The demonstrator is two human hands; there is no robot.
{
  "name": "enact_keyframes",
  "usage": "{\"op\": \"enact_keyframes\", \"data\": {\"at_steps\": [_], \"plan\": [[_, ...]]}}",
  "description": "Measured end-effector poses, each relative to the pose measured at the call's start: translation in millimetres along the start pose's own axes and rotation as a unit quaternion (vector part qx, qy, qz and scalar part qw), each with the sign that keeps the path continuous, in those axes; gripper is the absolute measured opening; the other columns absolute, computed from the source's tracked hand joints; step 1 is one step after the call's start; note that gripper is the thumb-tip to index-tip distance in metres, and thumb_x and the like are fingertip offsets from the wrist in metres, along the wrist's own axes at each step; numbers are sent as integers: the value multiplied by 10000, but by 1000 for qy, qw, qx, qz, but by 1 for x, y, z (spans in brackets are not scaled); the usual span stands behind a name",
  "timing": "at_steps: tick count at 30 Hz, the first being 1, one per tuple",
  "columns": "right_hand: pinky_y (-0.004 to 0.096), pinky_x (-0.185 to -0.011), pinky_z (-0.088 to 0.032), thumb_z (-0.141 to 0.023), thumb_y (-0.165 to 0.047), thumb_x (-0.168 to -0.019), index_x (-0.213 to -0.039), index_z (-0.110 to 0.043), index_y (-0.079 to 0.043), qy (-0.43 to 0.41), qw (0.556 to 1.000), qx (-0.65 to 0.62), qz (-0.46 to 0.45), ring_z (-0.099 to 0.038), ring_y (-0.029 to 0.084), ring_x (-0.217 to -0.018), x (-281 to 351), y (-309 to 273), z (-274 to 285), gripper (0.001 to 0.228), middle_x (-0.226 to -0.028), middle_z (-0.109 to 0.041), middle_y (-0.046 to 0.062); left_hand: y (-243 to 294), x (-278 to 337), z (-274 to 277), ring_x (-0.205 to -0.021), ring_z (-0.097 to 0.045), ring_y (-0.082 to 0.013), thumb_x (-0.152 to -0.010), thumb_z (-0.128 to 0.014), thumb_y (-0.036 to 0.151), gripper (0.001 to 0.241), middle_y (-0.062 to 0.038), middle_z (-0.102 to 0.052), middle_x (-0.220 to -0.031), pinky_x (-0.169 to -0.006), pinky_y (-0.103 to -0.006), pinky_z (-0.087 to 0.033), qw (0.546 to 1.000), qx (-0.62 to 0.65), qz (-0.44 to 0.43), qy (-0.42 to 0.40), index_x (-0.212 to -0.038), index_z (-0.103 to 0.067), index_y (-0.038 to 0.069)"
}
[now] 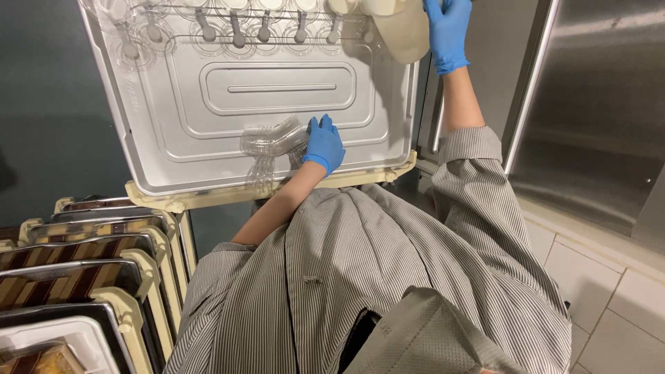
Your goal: Pouring liquid into small cups and organizing trays of packaged cakes in a bakery kitchen.
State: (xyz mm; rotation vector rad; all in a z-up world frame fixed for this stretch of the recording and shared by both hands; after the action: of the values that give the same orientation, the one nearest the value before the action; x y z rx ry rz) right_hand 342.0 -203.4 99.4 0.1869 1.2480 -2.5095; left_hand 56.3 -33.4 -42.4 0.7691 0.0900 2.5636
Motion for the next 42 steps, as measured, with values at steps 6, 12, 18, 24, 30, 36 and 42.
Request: {"op": "enact_keyframes", "data": {"at_steps": [6,12,18,24,30,36,42], "plan": [[344,-589,-325,-753,-173,-1061,-803,-577,55,-11,998,-50,-21,-424,104,-629,-13,-15,-13,386,-670,-503,28,2,-3,-1,-1457,-337,-398,-1005,-457,511,719,-191,-519,-1495,-1131,-632,-244,1000,-8,-7,-9,-1440,-517,-58],[330,-567,-354,-779,-244,-1064,-812,-583,36,-73,997,34,18,-426,129,-589,-27,-79,-56,424,-644,-481,39,3,0,2,-1438,-365,-416,-1011,-463,483,675,-196,-544,-1475,-1121,-649,-250,1000,-9,-10,-3,-1415,-553,-50],[358,-545,-405,-776,-307,-1075,-784,-652,-18,-118,974,166,99,-505,203,-517,-36,-90,-85,429,-599,-567,57,2,1,1,-1424,-380,-431,-1007,-474,451,616,-209,-565,-1454,-1108,-667,-256,1000,2,-6,15,-1362,-617,-32],[354,-550,-448,-748,-291,-1063,-838,-707,-39,-125,964,183,146,-578,212,-540,-37,-105,-92,340,-641,-636,56,2,5,5,-1431,-380,-455,-1022,-466,387,526,-210,-574,-1444,-1115,-687,-250,1000,8,-17,13,-1313,-673,1],[348,-554,-459,-734,-287,-1060,-864,-713,-41,-123,959,195,163,-590,207,-552,-35,-111,-92,315,-653,-638,53,4,1,0,-1430,-361,-468,-1003,-459,389,543,-213,-545,-1463,-1111,-695,-235,1000,17,-20,12,-1324,-657,-2],[346,-533,-417,-736,-291,-1082,-829,-680,-39,-137,959,201,146,-541,190,-531,-37,-108,-95,361,-624,-588,45,3,4,5,-1447,-360,-474,-1019,-463,334,489,-219,-539,-1490,-1126,-698,-233,1000,9,-28,3,-1326,-666,11],[348,-522,-395,-730,-291,-1082,-811,-672,-42,-142,960,201,135,-513,183,-513,-38,-109,-95,373,-604,-568,38,4,2,2,-1438,-361,-469,-1015,-448,371,535,-218,-544,-1472,-1120,-691,-236,1000,17,-21,11,-1330,-655,-8]]}}
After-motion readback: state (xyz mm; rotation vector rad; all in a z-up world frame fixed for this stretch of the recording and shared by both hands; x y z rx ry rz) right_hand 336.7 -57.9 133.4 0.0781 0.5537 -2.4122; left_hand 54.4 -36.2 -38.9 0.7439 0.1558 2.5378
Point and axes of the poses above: each hand's wrist, its own x-axis away from the middle knuckle, its own z-axis out of the back of the hand, y = z × x, the point moved 8 cm from there along -x, towards the middle knuckle
